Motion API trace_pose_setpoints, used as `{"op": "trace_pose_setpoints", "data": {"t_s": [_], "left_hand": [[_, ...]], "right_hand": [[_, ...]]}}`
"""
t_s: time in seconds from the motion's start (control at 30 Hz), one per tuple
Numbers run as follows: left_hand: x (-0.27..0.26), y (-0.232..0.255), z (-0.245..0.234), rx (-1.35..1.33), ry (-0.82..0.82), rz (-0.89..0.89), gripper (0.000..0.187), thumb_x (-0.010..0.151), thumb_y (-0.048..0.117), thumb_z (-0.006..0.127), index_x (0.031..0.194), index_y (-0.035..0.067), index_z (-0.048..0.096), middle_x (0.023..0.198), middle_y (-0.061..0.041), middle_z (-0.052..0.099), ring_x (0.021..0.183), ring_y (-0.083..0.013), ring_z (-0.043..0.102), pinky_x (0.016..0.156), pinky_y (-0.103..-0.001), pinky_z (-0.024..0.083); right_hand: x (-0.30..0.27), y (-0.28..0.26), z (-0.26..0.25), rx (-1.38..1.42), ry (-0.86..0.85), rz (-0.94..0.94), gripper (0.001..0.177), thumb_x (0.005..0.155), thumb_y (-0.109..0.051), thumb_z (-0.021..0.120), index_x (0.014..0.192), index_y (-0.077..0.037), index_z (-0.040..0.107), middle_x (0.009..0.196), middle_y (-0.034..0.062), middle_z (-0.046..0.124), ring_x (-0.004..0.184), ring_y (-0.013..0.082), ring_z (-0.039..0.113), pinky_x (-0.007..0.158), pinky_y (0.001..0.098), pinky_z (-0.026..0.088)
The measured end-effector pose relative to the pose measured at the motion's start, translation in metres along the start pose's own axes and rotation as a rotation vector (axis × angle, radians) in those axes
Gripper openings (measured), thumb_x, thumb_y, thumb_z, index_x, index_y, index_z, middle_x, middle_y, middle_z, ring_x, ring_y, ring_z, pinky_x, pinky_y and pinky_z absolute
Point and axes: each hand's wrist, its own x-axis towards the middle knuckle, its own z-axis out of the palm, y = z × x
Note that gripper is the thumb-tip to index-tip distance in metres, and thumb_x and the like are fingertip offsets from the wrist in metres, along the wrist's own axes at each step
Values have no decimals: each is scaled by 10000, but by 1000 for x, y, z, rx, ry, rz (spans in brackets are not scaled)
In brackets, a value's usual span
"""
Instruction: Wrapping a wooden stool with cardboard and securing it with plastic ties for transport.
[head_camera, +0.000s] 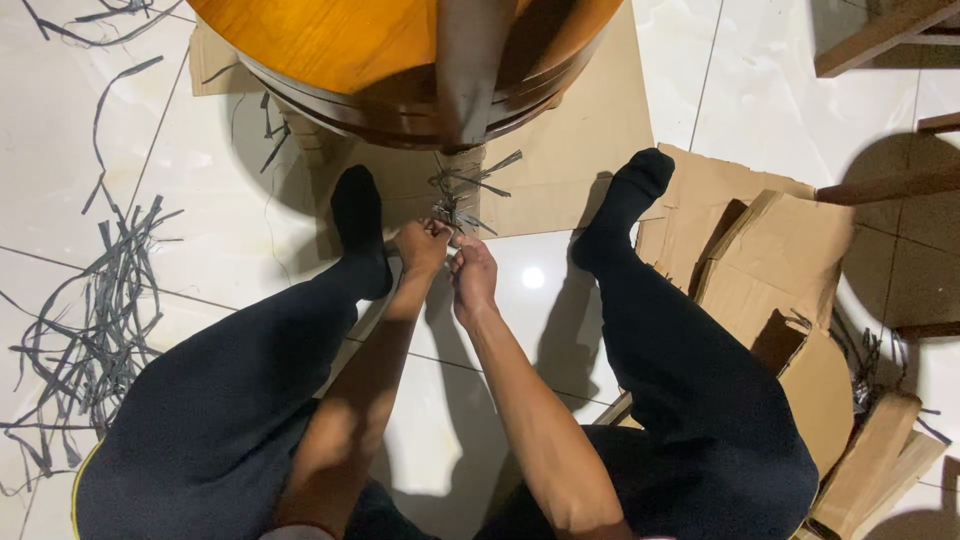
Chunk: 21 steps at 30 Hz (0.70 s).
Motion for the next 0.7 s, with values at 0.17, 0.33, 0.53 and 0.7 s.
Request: {"op": "trace_pose_setpoints", "data": {"t_s": [0.17, 0.33, 0.53, 0.7], "left_hand": [[-1, -6, -2, -43, -39, 32, 104, 701, 115, 781, 640, 102, 697, 573, -110, 632, 626, -303, 671, 645, -364, 505], [-13, 25, -16, -10, -13, 29, 190, 718, 51, 749, 561, 92, 649, 504, -43, 600, 551, -172, 589, 608, -292, 482], [7, -12, 3, -94, -80, -62, 177, 728, 132, 725, 581, 72, 646, 528, -80, 576, 550, -241, 608, 552, -393, 479], [-5, -4, -1, -301, -153, -289, 104, 743, 132, 748, 702, 68, 677, 637, -54, 598, 623, -193, 624, 590, -344, 482]], "right_hand": [[5, 7, -3, -26, 17, -55, 59, 1007, -141, 558, 1003, -129, 616, 586, -59, 370, 445, 49, 377, 388, 176, 320], [11, 17, -7, -61, 28, -108, 81, 1002, -113, 555, 1000, -108, 635, 568, -44, 382, 428, 58, 394, 374, 177, 321], [7, 34, -7, -72, 60, -90, 100, 978, -105, 553, 940, -123, 644, 538, -37, 395, 407, 72, 411, 384, 177, 311], [10, 48, -12, -126, 51, -19, 85, 955, -107, 574, 930, -147, 646, 533, -41, 424, 402, 56, 424, 381, 163, 307]]}}
